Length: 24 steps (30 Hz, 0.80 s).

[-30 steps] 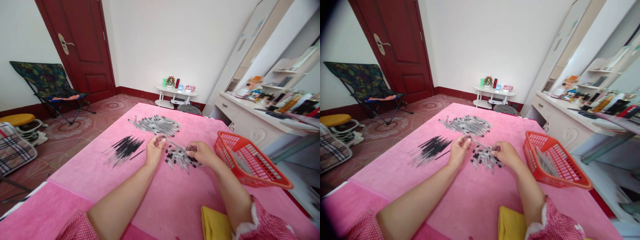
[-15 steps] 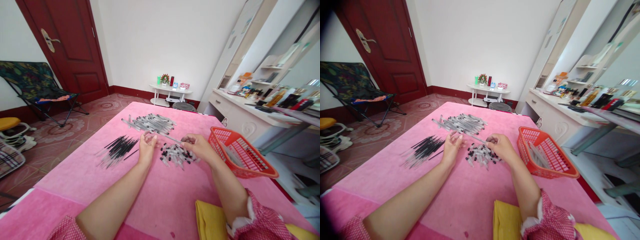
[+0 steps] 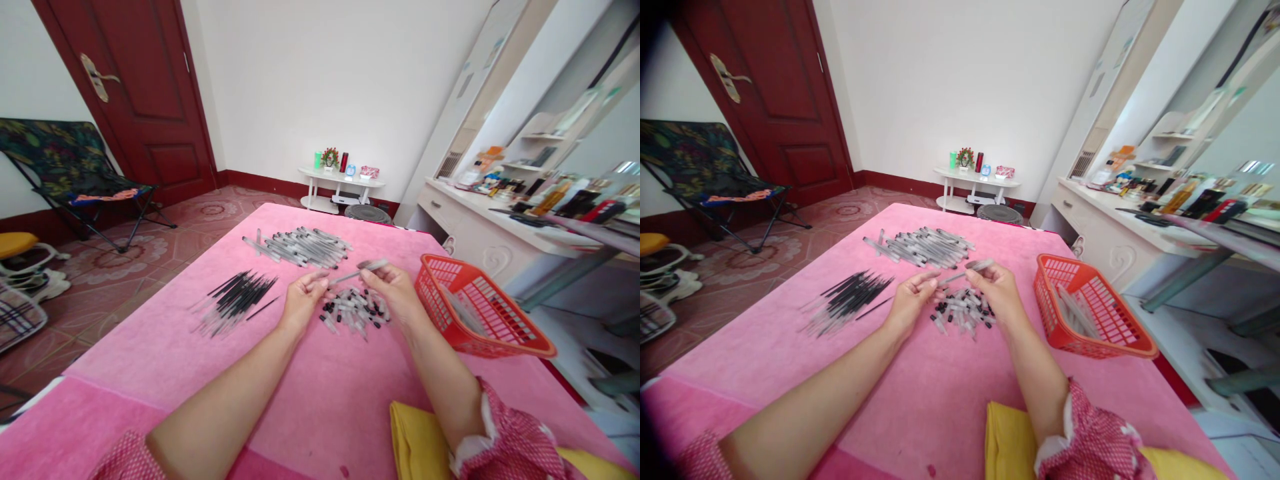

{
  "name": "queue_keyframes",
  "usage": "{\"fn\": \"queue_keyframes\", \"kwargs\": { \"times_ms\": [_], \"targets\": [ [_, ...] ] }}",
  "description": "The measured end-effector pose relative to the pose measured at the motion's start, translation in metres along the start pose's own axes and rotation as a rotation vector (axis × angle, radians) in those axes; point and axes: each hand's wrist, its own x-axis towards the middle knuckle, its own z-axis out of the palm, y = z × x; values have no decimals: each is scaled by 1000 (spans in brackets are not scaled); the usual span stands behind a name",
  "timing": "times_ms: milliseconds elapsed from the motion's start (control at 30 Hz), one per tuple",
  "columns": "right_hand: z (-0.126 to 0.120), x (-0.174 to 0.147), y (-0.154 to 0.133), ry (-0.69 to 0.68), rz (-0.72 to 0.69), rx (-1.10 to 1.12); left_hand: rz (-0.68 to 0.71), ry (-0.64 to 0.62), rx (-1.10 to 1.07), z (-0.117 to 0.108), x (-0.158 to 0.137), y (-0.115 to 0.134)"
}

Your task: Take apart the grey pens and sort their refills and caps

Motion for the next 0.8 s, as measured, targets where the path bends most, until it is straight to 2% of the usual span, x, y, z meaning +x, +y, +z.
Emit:
{"fn": "queue_keyframes", "kwargs": {
  "times_ms": [100,200,267,567,700,800],
  "targets": [
    [7,-3,5,63,50,54,-30,-63,15,2,-3,1],
    [6,-2,9,180,70,141,-26,-12,7,3,-2,1],
    [5,-1,10,203,105,196,0,20,25,2,0,-1],
    [10,-3,17,195,99,274,164,48,221,-5,2,-3],
    [12,-5,19,146,33,274,138,14,210,-7,1,-4],
    [12,-5,17,158,43,298,114,-6,172,-5,0,-3]
  ]
}}
